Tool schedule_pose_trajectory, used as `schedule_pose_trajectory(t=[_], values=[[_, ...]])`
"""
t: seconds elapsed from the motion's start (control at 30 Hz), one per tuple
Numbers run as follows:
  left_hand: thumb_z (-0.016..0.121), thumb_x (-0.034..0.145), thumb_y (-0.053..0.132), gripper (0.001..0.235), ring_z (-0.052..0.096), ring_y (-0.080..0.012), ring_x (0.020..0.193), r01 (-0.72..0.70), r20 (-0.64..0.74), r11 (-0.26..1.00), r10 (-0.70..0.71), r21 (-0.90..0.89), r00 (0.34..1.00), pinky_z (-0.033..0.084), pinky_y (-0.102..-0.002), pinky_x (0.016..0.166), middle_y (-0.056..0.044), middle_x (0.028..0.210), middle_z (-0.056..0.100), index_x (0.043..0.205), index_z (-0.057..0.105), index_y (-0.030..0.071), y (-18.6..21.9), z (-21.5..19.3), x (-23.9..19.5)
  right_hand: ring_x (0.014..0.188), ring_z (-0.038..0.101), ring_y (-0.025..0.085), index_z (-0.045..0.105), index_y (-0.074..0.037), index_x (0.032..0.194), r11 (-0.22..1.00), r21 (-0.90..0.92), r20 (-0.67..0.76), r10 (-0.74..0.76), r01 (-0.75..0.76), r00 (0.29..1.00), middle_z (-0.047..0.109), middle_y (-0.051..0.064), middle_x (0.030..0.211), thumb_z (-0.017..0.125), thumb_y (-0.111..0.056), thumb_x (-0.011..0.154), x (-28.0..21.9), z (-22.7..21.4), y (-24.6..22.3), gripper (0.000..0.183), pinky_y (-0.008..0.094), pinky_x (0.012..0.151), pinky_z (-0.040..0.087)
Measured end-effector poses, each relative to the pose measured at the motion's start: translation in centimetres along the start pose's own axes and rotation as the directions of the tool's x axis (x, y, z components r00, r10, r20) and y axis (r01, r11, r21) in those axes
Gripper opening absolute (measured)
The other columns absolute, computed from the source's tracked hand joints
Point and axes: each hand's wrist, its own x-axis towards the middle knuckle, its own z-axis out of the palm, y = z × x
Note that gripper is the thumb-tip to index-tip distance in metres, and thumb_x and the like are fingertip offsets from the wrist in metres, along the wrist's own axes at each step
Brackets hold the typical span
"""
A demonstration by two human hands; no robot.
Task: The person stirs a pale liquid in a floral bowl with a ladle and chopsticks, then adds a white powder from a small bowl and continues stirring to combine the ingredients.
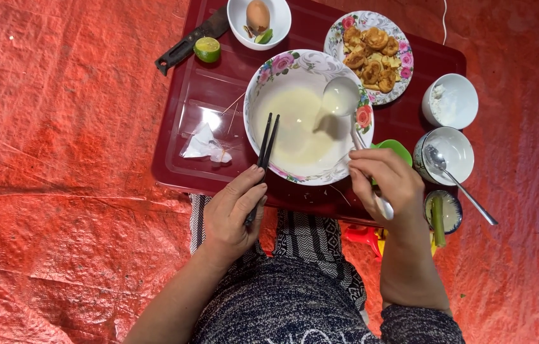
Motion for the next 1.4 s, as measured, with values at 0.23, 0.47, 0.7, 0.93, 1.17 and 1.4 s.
schedule_pose_trajectory(t=[0.23, 0.47, 0.7, 0.93, 1.17, 1.4], values=[[0.059, 0.079, 0.000, 0.013, 0.065, -0.0358, 0.087, 0.010, -0.004, 1.000, -0.010, 0.001, 1.000, 0.054, -0.039, 0.066, -0.019, 0.097, 0.064, 0.092, 0.061, -0.001, 0.2, 0.0, -0.4, 0.062, 0.060, 0.023, 0.067, -0.003, 0.082, 0.988, -0.022, -0.044, -0.153, 0.152, 0.987, 0.065, 0.012, 0.085, 0.058, 0.011, 0.065, -2.0, 0.6, 0.6, 0.024, 0.032, 0.055, 0.051], [0.060, 0.078, -0.001, 0.014, 0.064, -0.0370, 0.087, 0.025, 0.022, 0.999, -0.024, -0.031, 0.999, 0.054, -0.040, 0.066, -0.019, 0.097, 0.063, 0.092, 0.061, -0.002, 0.4, -0.5, -0.2, 0.082, 0.059, 0.031, 0.059, 0.000, 0.084, 0.951, -0.153, 0.217, -0.235, 0.270, 0.948, 0.056, 0.016, 0.101, 0.047, -0.003, 0.087, -1.1, 3.0, 2.8, 0.013, 0.037, 0.065, 0.051], [0.060, 0.078, -0.001, 0.015, 0.064, -0.0364, 0.088, 0.030, 0.027, 0.999, -0.029, -0.032, 0.999, 0.053, -0.039, 0.066, -0.019, 0.098, 0.063, 0.093, 0.061, -0.001, 0.4, -0.5, -0.2, 0.087, 0.059, 0.026, 0.061, -0.005, 0.085, 0.941, -0.194, 0.267, -0.221, 0.277, 0.938, 0.057, 0.011, 0.103, 0.051, -0.003, 0.086, -1.3, 3.5, 5.0, 0.011, 0.033, 0.070, 0.051], [0.060, 0.078, -0.001, 0.015, 0.064, -0.0364, 0.087, 0.028, 0.029, 0.999, -0.027, -0.032, 0.999, 0.054, -0.039, 0.066, -0.019, 0.097, 0.063, 0.093, 0.060, -0.001, 0.4, -0.5, -0.2, 0.088, 0.060, 0.027, 0.059, -0.005, 0.087, 0.973, -0.114, 0.294, -0.159, 0.200, 0.943, 0.057, 0.010, 0.102, 0.049, -0.004, 0.086, -1.2, 2.7, 4.0, 0.010, 0.035, 0.069, 0.051], [0.059, 0.079, -0.001, 0.015, 0.064, -0.0367, 0.088, 0.020, 0.037, 0.999, -0.019, -0.038, 0.999, 0.054, -0.040, 0.066, -0.019, 0.098, 0.063, 0.094, 0.060, -0.001, 0.6, -0.4, -0.1, 0.088, 0.059, 0.026, 0.060, -0.006, 0.089, 0.960, -0.145, 0.237, -0.201, 0.239, 0.951, 0.058, 0.010, 0.103, 0.048, -0.005, 0.086, -1.4, 3.4, 5.3, 0.012, 0.033, 0.070, 0.051], [0.060, 0.079, -0.001, 0.015, 0.064, -0.0373, 0.089, 0.038, 0.042, 0.998, -0.036, -0.051, 0.998, 0.054, -0.040, 0.066, -0.019, 0.098, 0.063, 0.093, 0.060, -0.002, 0.5, -0.4, -0.3, 0.088, 0.060, 0.025, 0.063, -0.006, 0.092, 0.989, 0.117, 0.136, 0.070, -0.086, 0.988, 0.060, 0.009, 0.098, 0.054, -0.006, 0.085, -3.2, 2.3, 4.9, 0.011, 0.032, 0.071, 0.050]])
